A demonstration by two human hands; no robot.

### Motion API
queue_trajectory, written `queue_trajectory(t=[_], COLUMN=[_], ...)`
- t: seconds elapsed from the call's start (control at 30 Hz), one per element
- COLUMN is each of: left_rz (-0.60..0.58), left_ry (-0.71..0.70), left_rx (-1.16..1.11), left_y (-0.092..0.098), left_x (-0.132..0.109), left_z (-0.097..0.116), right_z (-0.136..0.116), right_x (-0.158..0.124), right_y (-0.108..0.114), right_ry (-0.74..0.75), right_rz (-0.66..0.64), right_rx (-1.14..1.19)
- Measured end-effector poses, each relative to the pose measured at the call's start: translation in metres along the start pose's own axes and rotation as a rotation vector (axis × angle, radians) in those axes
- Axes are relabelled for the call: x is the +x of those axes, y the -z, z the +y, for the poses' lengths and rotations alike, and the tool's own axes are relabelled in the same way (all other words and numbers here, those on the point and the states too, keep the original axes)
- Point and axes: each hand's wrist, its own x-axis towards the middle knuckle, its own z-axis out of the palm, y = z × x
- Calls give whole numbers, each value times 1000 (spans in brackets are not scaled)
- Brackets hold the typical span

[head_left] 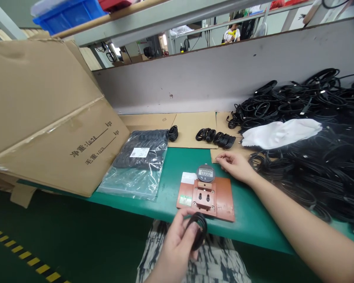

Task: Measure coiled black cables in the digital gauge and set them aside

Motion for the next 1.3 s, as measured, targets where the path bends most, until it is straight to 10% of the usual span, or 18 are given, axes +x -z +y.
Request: queue_trajectory(t=[1.3], left_rz=[107], left_ry=[-66], left_rx=[48], left_y=[-37], left_x=[14], left_z=[-4], right_z=[3], right_x=[0], right_y=[0], right_ry=[21], right_rz=[11], right_rx=[-28])
